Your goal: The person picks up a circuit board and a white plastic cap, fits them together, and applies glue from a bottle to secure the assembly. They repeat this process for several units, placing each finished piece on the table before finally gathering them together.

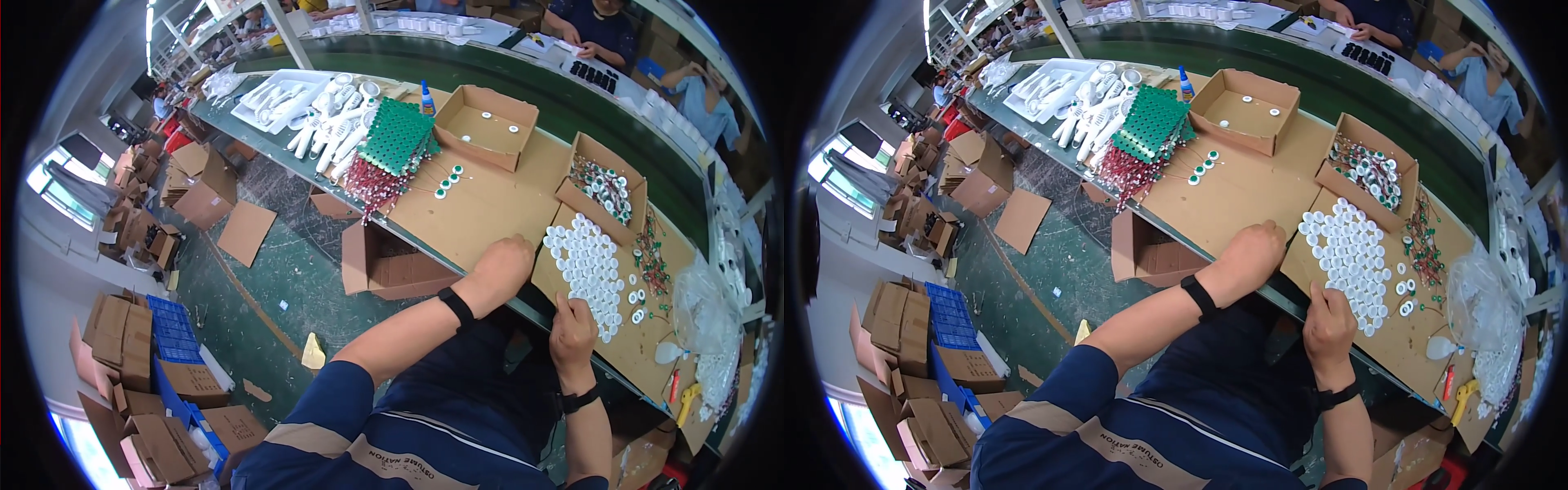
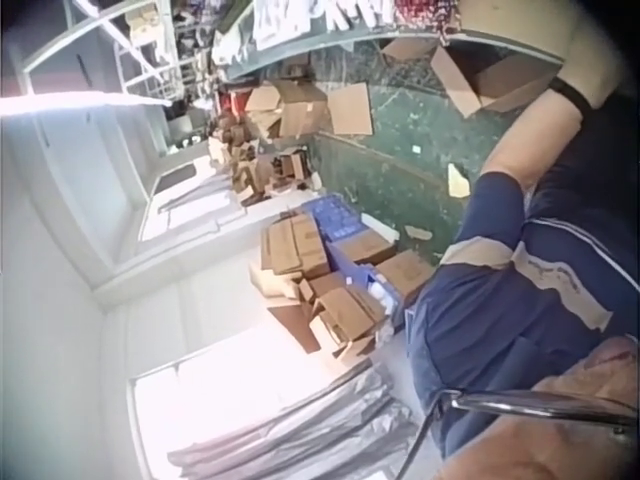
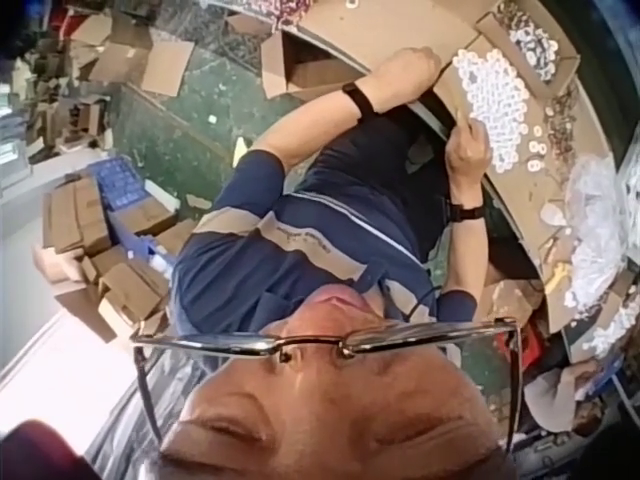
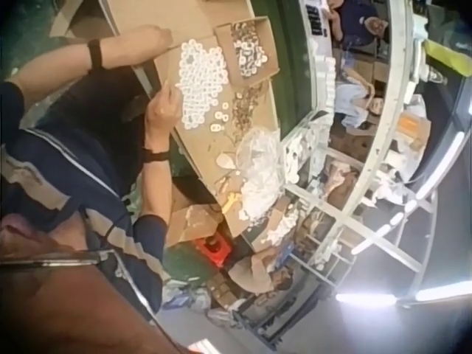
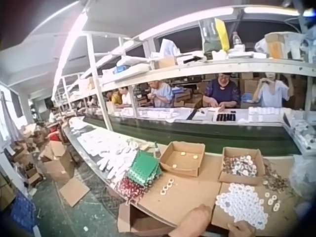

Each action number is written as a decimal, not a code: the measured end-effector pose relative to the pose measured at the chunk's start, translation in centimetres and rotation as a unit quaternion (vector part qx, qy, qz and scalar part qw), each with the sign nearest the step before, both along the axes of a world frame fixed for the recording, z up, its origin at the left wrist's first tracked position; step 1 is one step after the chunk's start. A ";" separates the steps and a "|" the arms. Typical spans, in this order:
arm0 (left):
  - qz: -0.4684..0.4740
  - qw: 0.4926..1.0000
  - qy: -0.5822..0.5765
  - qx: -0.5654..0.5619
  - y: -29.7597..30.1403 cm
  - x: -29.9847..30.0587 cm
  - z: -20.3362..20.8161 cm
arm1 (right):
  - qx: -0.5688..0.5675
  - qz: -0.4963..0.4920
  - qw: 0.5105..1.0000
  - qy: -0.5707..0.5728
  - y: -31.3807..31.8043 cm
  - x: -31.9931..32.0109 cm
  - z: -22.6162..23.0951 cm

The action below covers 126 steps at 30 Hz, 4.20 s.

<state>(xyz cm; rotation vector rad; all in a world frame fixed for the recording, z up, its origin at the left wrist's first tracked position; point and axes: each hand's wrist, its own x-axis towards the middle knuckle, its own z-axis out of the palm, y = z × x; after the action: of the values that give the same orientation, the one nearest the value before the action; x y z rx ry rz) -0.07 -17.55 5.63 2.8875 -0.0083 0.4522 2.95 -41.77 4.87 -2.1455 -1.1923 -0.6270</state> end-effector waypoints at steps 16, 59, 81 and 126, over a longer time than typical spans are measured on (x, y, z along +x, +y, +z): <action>-0.001 0.992 -0.008 -0.127 -1.1 -0.8 0.1 | 0.011 -0.002 1.000 0.004 0.5 -0.3 0.5; 0.058 0.994 -0.084 -0.042 5.9 -7.0 -1.2 | -0.094 -0.023 0.993 0.060 1.6 -1.8 1.9; -0.173 0.976 -0.010 -0.128 -1.0 -4.1 -0.6 | -0.031 -0.121 0.992 0.013 -9.8 -1.9 1.7; -0.329 0.937 0.108 0.040 -5.2 -2.0 1.9 | -0.057 0.098 0.984 0.138 -8.9 -0.8 1.0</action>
<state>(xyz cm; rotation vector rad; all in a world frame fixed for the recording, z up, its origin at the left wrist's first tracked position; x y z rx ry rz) -2.02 -22.71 7.52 2.7584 -0.9377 0.0076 2.15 -50.71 5.87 -2.0904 -1.2889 -0.1712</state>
